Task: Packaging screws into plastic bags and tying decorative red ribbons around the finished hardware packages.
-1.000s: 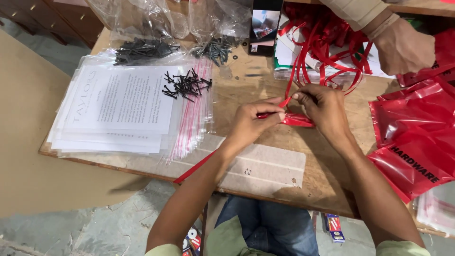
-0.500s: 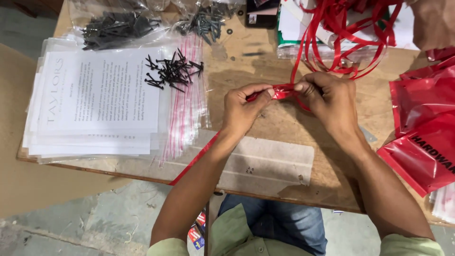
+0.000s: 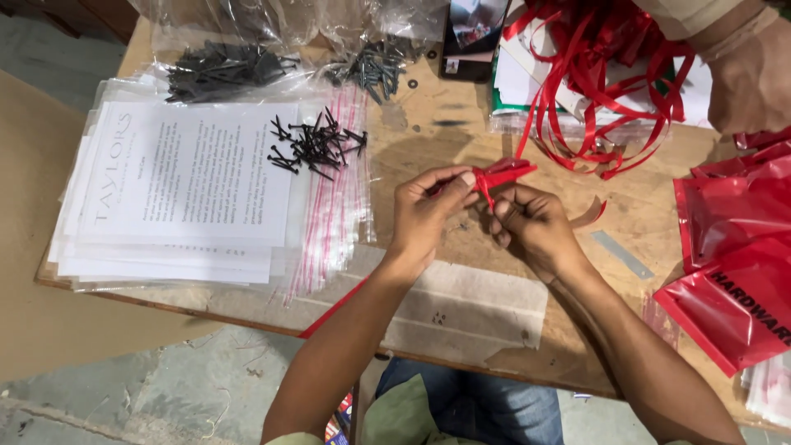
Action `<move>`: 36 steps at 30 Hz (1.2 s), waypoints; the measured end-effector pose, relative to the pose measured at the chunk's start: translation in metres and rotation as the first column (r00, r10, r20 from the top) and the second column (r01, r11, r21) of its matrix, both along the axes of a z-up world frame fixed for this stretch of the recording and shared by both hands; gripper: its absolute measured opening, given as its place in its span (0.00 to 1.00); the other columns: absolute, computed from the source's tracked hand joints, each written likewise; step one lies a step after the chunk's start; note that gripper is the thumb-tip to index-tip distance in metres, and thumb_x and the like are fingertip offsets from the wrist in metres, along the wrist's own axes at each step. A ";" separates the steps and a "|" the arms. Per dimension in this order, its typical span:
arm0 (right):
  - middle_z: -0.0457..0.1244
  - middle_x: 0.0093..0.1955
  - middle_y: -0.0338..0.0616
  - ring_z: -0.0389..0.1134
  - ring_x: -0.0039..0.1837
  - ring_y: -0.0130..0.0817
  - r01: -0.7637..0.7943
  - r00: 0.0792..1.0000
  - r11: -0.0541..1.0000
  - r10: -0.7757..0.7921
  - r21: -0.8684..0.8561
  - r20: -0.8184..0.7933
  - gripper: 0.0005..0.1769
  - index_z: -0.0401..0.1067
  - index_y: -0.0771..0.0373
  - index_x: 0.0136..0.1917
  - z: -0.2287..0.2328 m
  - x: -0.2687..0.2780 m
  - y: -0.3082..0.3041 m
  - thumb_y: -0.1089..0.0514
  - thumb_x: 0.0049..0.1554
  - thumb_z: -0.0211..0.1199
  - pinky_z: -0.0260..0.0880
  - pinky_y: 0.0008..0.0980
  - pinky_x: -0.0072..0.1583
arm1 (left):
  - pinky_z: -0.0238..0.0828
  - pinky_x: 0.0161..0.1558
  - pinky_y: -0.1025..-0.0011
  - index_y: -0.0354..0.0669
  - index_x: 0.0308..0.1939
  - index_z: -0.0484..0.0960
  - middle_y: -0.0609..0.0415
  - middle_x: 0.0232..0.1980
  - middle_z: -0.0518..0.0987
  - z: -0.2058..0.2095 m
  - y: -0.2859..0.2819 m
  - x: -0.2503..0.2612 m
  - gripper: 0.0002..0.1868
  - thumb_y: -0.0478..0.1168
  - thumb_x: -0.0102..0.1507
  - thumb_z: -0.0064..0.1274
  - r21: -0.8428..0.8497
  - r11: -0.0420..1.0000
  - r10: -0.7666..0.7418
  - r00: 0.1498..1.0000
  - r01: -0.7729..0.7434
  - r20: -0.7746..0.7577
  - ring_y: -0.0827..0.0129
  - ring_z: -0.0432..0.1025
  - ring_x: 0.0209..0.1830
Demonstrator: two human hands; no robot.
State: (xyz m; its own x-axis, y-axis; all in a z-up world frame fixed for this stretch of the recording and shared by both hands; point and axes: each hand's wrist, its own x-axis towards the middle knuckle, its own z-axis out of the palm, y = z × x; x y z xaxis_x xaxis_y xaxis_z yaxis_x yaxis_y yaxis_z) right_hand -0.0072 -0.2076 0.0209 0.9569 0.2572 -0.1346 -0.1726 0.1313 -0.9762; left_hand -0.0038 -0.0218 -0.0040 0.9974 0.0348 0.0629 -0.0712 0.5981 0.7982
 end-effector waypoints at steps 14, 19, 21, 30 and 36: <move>0.67 0.38 0.35 0.64 0.41 0.22 -0.453 0.875 0.848 0.483 -0.276 0.047 0.04 0.79 0.70 0.46 -0.027 0.030 -0.048 0.68 0.57 0.64 0.64 0.25 0.42 | 0.79 0.48 0.77 0.38 0.46 0.89 0.53 0.45 0.89 0.033 0.039 -0.002 0.11 0.33 0.60 0.65 0.652 0.664 -0.582 0.801 0.366 0.143 0.76 0.81 0.43; 0.66 0.40 0.34 0.64 0.44 0.20 -0.516 0.813 0.783 0.576 -0.348 0.090 0.04 0.77 0.69 0.48 -0.026 0.031 -0.042 0.64 0.61 0.65 0.66 0.25 0.47 | 0.79 0.46 0.76 0.35 0.43 0.90 0.52 0.42 0.89 0.028 0.039 0.001 0.10 0.32 0.58 0.68 0.648 0.636 -0.620 0.778 0.419 0.106 0.75 0.81 0.41; 0.67 0.41 0.33 0.65 0.46 0.19 -0.486 0.796 0.773 0.584 -0.408 0.157 0.05 0.76 0.68 0.48 -0.018 0.027 -0.036 0.63 0.61 0.65 0.68 0.25 0.49 | 0.79 0.46 0.76 0.34 0.42 0.90 0.51 0.42 0.89 0.023 0.038 0.002 0.09 0.32 0.58 0.68 0.642 0.638 -0.623 0.775 0.425 0.107 0.75 0.81 0.41; 0.67 0.39 0.35 0.65 0.45 0.21 -0.344 0.861 0.779 0.485 -0.524 0.156 0.03 0.74 0.66 0.47 -0.013 0.021 -0.029 0.64 0.61 0.62 0.67 0.27 0.47 | 0.78 0.44 0.77 0.34 0.42 0.90 0.52 0.41 0.89 0.021 0.035 0.005 0.10 0.31 0.57 0.68 0.605 0.638 -0.563 0.824 0.477 -0.056 0.76 0.80 0.40; 0.69 0.40 0.38 0.67 0.45 0.23 -0.320 0.855 0.779 0.483 -0.539 0.190 0.03 0.74 0.66 0.47 -0.017 0.022 -0.029 0.64 0.59 0.63 0.68 0.28 0.48 | 0.78 0.43 0.76 0.33 0.41 0.91 0.51 0.40 0.89 0.016 0.037 0.007 0.10 0.32 0.56 0.68 0.604 0.634 -0.552 0.830 0.483 -0.083 0.75 0.81 0.39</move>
State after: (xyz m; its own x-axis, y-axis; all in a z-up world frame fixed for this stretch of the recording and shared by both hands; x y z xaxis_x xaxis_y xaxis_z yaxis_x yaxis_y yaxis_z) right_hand 0.0152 -0.2361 0.0039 0.7905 0.6088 -0.0671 0.2094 -0.3716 -0.9045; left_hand 0.0037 0.0151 0.0125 0.8266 -0.5627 -0.0116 0.0053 -0.0129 0.9999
